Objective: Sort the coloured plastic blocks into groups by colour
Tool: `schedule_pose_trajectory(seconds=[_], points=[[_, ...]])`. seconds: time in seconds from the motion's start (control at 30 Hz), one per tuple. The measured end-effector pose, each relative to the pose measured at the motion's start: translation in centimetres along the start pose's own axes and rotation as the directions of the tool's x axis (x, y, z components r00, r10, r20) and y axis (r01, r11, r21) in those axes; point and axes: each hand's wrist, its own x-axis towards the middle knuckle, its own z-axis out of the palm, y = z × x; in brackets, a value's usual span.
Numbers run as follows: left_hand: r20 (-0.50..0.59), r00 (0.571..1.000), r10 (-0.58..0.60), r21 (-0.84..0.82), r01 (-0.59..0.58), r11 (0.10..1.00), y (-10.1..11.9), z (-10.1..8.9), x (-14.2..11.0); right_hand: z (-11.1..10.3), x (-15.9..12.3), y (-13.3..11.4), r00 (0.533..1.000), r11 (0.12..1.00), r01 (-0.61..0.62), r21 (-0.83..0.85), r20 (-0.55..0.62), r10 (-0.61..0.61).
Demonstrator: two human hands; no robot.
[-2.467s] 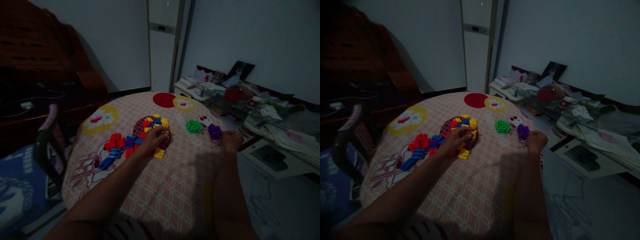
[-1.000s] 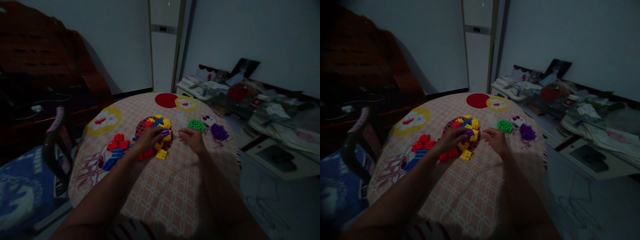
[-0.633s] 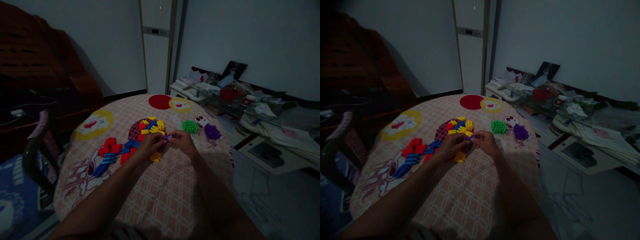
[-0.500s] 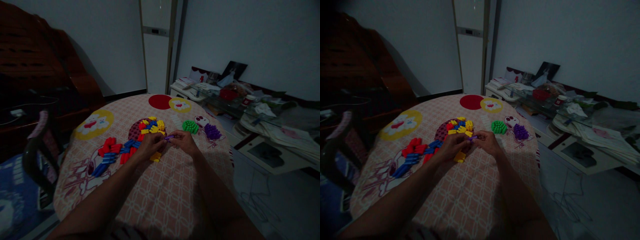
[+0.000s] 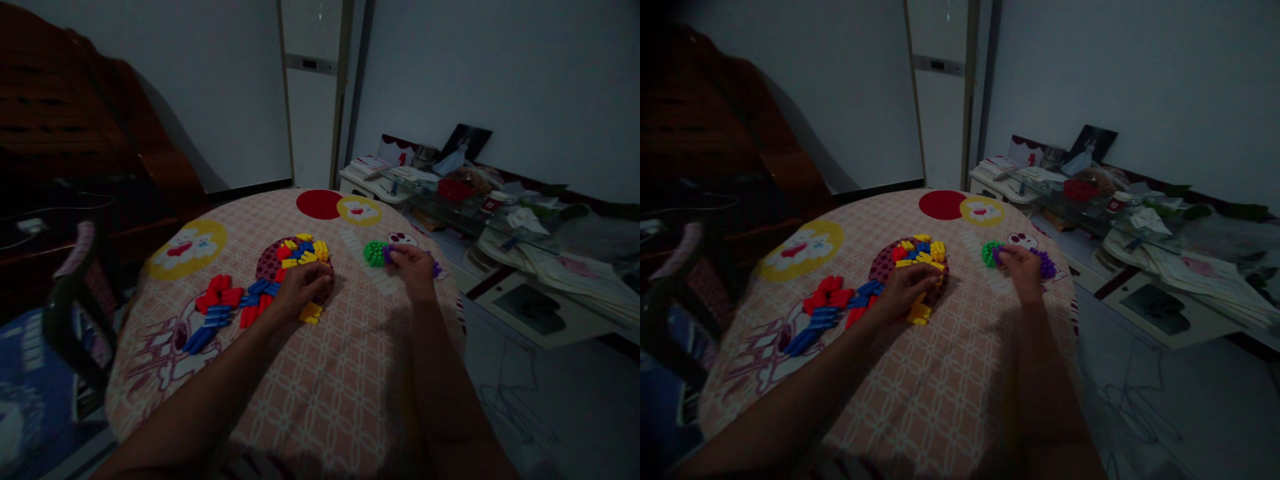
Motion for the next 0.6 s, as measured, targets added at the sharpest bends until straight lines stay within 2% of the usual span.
schedule_pose_trajectory(seconds=[0.03, 0.07, 0.1, 0.17, 0.27, 0.37, 0.43, 0.5, 0.6], points=[[0.0, 1.0, 0.003, 0.012, -0.003, 1.0, -0.1, -0.1, 0.0, -1.6, 0.7, 0.3, 0.988, 0.999, 0.04, 0.026, -0.153, -0.035], [0.0, 1.0, 0.005, 0.025, -0.005, 1.0, -0.1, -0.1, 0.0, -3.1, 1.4, 0.7, 0.953, 0.996, 0.079, 0.042, -0.298, -0.063], [0.0, 1.0, 0.007, 0.041, -0.007, 0.999, -0.1, -0.2, 0.0, -4.5, 1.9, 1.0, 0.898, 0.992, 0.117, 0.057, -0.432, -0.081], [-0.001, 1.0, 0.017, 0.073, -0.017, 0.997, -0.1, -0.2, 0.0, -6.8, 2.8, 1.6, 0.783, 0.985, 0.153, 0.084, -0.619, -0.069], [-0.011, 1.0, 0.012, 0.086, -0.011, 0.996, -0.1, -0.3, 0.1, -8.6, 3.8, 2.6, 0.639, 0.991, 0.111, 0.08, -0.769, -0.01], [-0.03, 1.0, 0.004, 0.082, -0.001, 0.997, -0.2, -0.4, 0.1, -9.4, 4.9, 3.9, 0.54, 0.997, -0.052, -0.048, -0.842, -0.012], [-0.036, 0.999, 0.009, 0.084, -0.006, 0.996, -0.3, -0.6, 0.2, -10.0, 5.7, 4.9, 0.534, 0.957, -0.207, -0.202, -0.843, -0.062], [-0.048, 0.999, 0.019, 0.094, -0.014, 0.995, -0.3, -0.7, 0.2, -10.6, 6.6, 5.9, 0.573, 0.896, -0.31, -0.317, -0.815, -0.09], [-0.067, 0.997, 0.029, 0.134, -0.02, 0.991, -0.2, -1.0, 0.1, -11.3, 7.7, 7.2, 0.64, 0.865, -0.35, -0.359, -0.766, -0.059]])
